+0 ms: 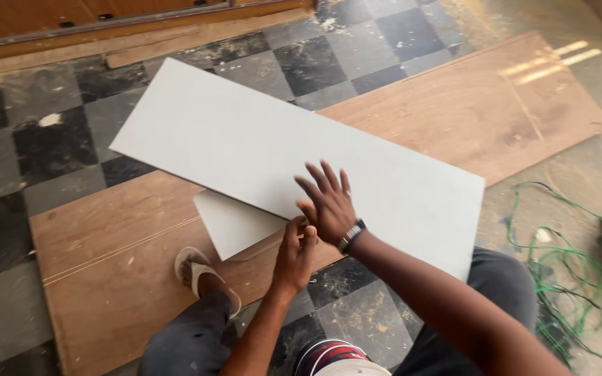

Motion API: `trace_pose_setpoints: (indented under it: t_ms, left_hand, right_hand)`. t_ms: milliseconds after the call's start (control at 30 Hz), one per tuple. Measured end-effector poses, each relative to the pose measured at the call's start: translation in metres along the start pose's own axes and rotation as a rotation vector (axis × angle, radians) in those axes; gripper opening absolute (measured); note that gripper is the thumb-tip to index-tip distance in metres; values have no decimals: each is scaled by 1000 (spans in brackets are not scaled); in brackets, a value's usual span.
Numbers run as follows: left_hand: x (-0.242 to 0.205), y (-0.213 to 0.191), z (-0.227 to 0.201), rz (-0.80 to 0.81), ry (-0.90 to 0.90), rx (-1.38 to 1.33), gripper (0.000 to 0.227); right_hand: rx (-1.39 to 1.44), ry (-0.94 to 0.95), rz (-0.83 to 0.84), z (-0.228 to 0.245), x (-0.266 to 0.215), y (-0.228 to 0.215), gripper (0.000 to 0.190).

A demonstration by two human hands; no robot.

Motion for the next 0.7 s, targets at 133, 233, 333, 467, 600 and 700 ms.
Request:
trace_pose_setpoints:
  t_ms: [133, 233, 333, 467, 600, 700]
  left_hand:
    - [-5, -5, 4, -9, -114, -20, 78]
    - [-6, -3, 11, 36, -123, -21, 69]
    - [-5, -1, 16, 52, -112, 18, 68]
    - [0, 12, 30, 122, -164, 108, 74]
    - [5, 35, 30, 193, -210, 79, 82]
    - [5, 71, 63, 330, -333, -478, 74]
  right_hand:
    - [-47, 162, -85, -19, 70, -11, 53]
    - [-61, 279, -69, -66, 66, -24, 53]
    - [-126, 195, -63, -102, 12, -20, 62]
    - [-127, 76, -140, -83, -29, -26, 69]
    - [263, 281, -277, -73, -39, -19, 64]
    - [613, 338, -448, -45, -58, -17, 67]
Point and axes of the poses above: each hand's wrist, its own x-axis towards the middle knuckle, its own y-axis out of the palm, z = x × y, the point moved 10 cm from there along x, towards the middle knuckle, and after that the axes turned 8 degrees about -y, right-handed, at the moved point
